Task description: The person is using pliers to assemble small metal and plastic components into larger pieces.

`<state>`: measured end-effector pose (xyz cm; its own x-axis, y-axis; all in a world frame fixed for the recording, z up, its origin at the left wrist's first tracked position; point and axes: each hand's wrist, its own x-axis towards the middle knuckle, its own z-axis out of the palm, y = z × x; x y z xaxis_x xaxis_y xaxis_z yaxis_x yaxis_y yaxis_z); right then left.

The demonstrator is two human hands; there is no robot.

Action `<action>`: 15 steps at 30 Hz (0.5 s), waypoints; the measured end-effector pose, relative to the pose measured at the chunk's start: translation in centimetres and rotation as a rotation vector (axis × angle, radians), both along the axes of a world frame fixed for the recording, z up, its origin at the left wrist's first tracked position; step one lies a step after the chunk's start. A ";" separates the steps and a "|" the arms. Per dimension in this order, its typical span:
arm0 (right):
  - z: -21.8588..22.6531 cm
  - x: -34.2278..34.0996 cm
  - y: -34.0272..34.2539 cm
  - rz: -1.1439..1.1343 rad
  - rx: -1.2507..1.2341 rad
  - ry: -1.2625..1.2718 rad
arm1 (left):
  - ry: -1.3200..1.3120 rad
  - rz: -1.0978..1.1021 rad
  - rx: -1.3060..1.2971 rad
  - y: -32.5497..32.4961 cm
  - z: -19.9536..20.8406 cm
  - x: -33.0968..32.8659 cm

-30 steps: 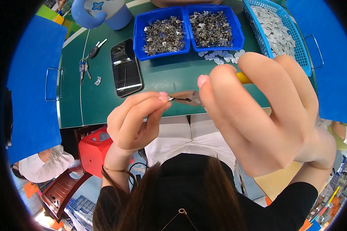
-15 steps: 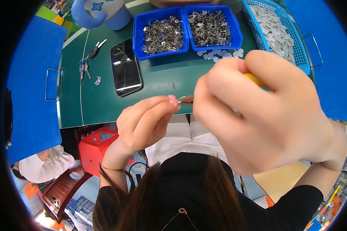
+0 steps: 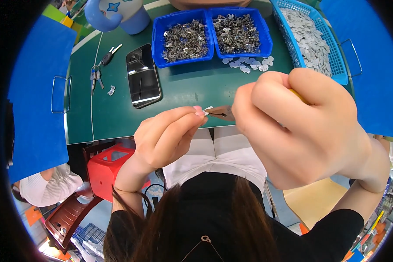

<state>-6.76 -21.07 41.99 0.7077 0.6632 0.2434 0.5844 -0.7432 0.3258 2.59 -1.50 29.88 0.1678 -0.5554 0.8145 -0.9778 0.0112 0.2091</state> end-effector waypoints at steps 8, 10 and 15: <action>-0.2 0.3 -0.4 0.074 0.038 0.008 | 0.268 -0.064 -0.017 0.2 0.4 -0.6; 0.2 0.6 -0.9 -0.004 0.127 0.219 | 0.560 -0.138 0.011 0.9 0.6 -0.4; -1.3 2.0 -2.0 -0.070 0.360 0.374 | 1.137 -0.290 0.061 2.0 0.3 0.2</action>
<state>-4.80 -23.05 40.65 0.8293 0.5326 0.1690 0.5572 -0.8108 -0.1791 2.75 0.50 30.23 0.6418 -0.7255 0.2485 -0.1911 0.1626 0.9680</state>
